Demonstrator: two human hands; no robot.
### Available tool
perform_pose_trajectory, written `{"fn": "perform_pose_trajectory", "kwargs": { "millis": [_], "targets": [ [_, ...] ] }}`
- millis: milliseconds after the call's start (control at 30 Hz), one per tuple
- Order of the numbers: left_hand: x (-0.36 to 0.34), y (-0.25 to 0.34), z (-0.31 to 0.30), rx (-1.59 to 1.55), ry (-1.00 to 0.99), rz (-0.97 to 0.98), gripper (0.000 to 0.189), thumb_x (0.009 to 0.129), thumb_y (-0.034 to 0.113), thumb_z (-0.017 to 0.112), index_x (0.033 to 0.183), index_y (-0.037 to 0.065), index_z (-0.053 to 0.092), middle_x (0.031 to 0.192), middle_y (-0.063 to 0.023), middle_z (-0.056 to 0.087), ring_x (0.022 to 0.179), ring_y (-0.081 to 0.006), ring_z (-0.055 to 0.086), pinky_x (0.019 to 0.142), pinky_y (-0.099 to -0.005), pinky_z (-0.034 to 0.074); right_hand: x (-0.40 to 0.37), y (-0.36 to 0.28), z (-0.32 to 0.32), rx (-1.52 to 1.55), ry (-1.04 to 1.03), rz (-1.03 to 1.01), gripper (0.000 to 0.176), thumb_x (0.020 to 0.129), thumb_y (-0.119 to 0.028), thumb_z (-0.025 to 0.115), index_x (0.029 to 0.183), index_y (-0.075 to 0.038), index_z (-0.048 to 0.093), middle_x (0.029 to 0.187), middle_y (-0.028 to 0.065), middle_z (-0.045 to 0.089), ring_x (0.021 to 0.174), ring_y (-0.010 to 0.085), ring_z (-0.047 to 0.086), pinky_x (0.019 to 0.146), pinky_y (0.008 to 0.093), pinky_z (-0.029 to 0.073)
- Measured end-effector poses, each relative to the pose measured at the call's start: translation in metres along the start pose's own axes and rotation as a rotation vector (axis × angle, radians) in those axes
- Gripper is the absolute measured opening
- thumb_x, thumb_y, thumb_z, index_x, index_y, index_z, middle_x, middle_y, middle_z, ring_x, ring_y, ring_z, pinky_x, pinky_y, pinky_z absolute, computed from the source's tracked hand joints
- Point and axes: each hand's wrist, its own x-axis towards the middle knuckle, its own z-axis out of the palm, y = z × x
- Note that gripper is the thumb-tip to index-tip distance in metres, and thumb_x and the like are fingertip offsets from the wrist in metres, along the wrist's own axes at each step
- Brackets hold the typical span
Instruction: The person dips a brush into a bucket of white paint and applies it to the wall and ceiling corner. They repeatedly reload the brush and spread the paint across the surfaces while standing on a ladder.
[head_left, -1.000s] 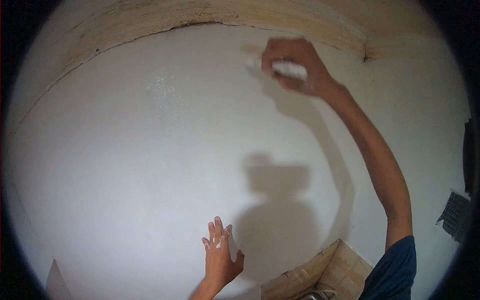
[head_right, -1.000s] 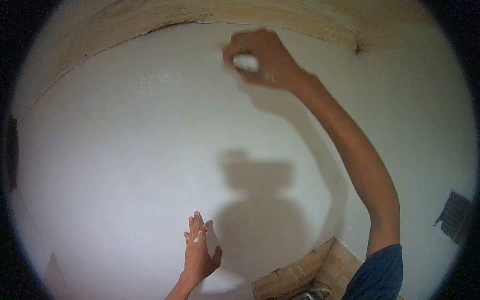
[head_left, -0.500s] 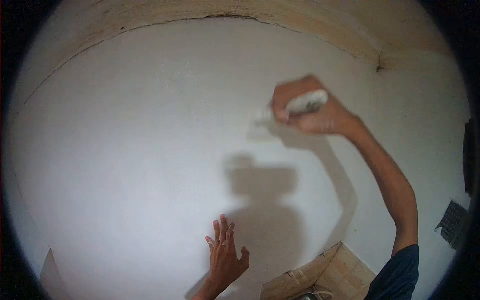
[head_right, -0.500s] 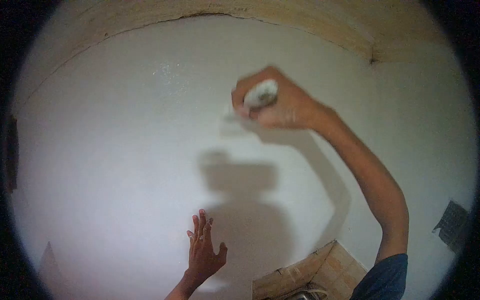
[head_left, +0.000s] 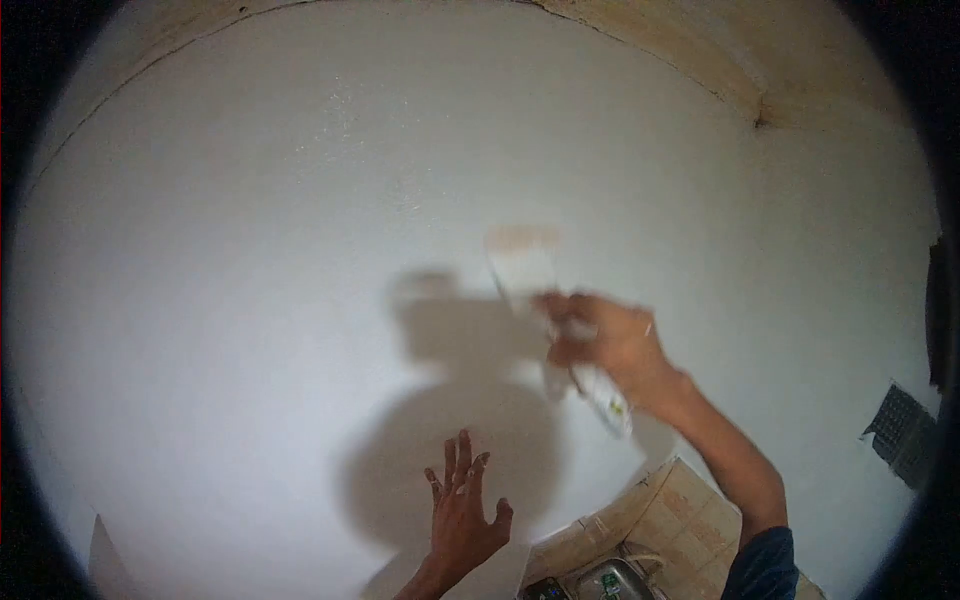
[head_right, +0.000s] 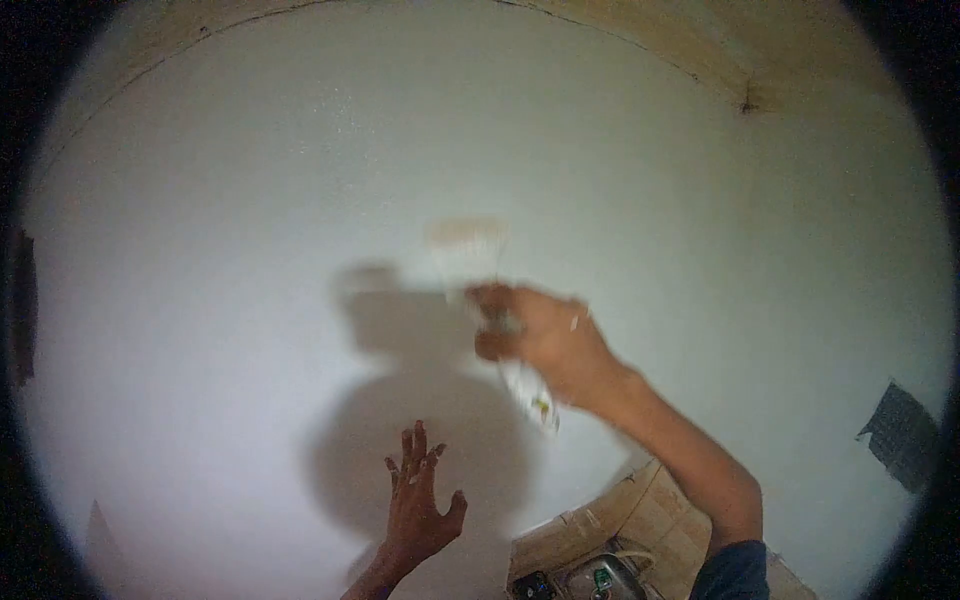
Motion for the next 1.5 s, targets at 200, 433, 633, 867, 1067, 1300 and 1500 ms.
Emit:
{"fn": "perform_pose_trajectory", "kwargs": {
  "millis": [200, 433, 633, 867, 1067, 1300, 1500],
  "targets": [
    [0.0, -0.004, 0.009, -0.146, 0.066, 0.014, 0.059, 0.073, 0.012, 0.062, 0.127, -0.001, 0.043, 0.151, -0.0243, 0.01, 0.14, -0.0444, 0.005, 0.106, -0.0662, 0.01, -0.078, -0.009, 0.033, 0.142, -0.28, -0.042, 0.012, 0.073, -0.01, 0.065, 0.085, -0.012, 0.065, 0.111, 0.0094, 0.06, 0.095, 0.0225, 0.063, 0.072, 0.0318, 0.056],
    [0.006, -0.02, 0.039, -0.133, 0.299, 0.063, 0.053, 0.07, 0.008, 0.06, 0.122, 0.002, 0.048, 0.149, -0.03, 0.014, 0.138, -0.0495, 0.004, 0.105, -0.0677, 0.01, -0.052, 0.054, 0.005, 0.492, -0.212, -0.013, 0.025, 0.075, -0.033, 0.056, 0.069, -0.009, 0.053, 0.072, 0.0016, 0.054, 0.06, 0.0145, 0.053, 0.051, 0.0307, 0.044],
    [0.004, -0.043, 0.076, -0.09, 0.407, 0.028, 0.05, 0.071, 0.009, 0.058, 0.119, 0.001, 0.049, 0.149, -0.0319, 0.007, 0.137, -0.052, -0.003, 0.103, -0.0708, 0.01, 0.001, 0.089, -0.039, 0.346, -0.186, -0.013, 0.014, 0.069, -0.011, 0.07, 0.066, -0.009, 0.057, 0.072, 0.0038, 0.062, 0.065, 0.0158, 0.058, 0.056, 0.0305, 0.049],
    [-0.002, -0.02, 0.093, -0.117, 0.365, -0.119, 0.072, 0.068, 0.01, 0.06, 0.135, 0.003, 0.035, 0.15, -0.0301, -0.001, 0.136, -0.053, -0.007, 0.102, -0.0719, 0.009, 0.039, 0.095, -0.114, -0.352, 0.362, -0.318, 0.021, 0.077, -0.011, 0.073, 0.067, -0.008, 0.055, 0.081, 0.0064, 0.064, 0.076, 0.0172, 0.063, 0.068, 0.0308, 0.056],
    [-0.012, -0.058, 0.089, -0.059, 0.315, -0.112, 0.073, 0.067, 0.008, 0.059, 0.135, 0.007, 0.032, 0.15, -0.0296, 0.002, 0.138, -0.0498, -0.007, 0.107, -0.066, 0.006, -0.062, 0.094, -0.021, -0.193, 0.194, 0.059, 0.012, 0.073, -0.012, 0.073, 0.083, -0.013, 0.068, 0.101, 0.0068, 0.067, 0.083, 0.0187, 0.065, 0.068, 0.0271, 0.055],
    [-0.01, -0.055, 0.086, 0.004, 0.305, -0.094, 0.071, 0.066, 0.008, 0.059, 0.133, 0.006, 0.036, 0.15, -0.0291, 0.001, 0.138, -0.0488, -0.007, 0.108, -0.0651, 0.005, -0.219, 0.044, 0.092, 0.165, 0.023, 0.207, 0.012, 0.065, -0.013, 0.074, 0.073, -0.015, 0.066, 0.101, 0.0038, 0.067, 0.089, 0.0187, 0.062, 0.073, 0.0291, 0.053],
    [-0.012, -0.044, 0.091, 0.148, 0.365, -0.094, 0.067, 0.067, 0.007, 0.059, 0.131, 0.007, 0.039, 0.151, -0.0272, 0.001, 0.138, -0.0478, -0.006, 0.109, -0.0642, 0.006, -0.28, 0.011, 0.082, 0.377, -0.264, 0.374, 0.011, 0.067, -0.009, 0.069, 0.076, -0.013, 0.066, 0.11, 0.002, 0.062, 0.1, 0.0193, 0.058, 0.081, 0.0312, 0.053]
  ]
}}
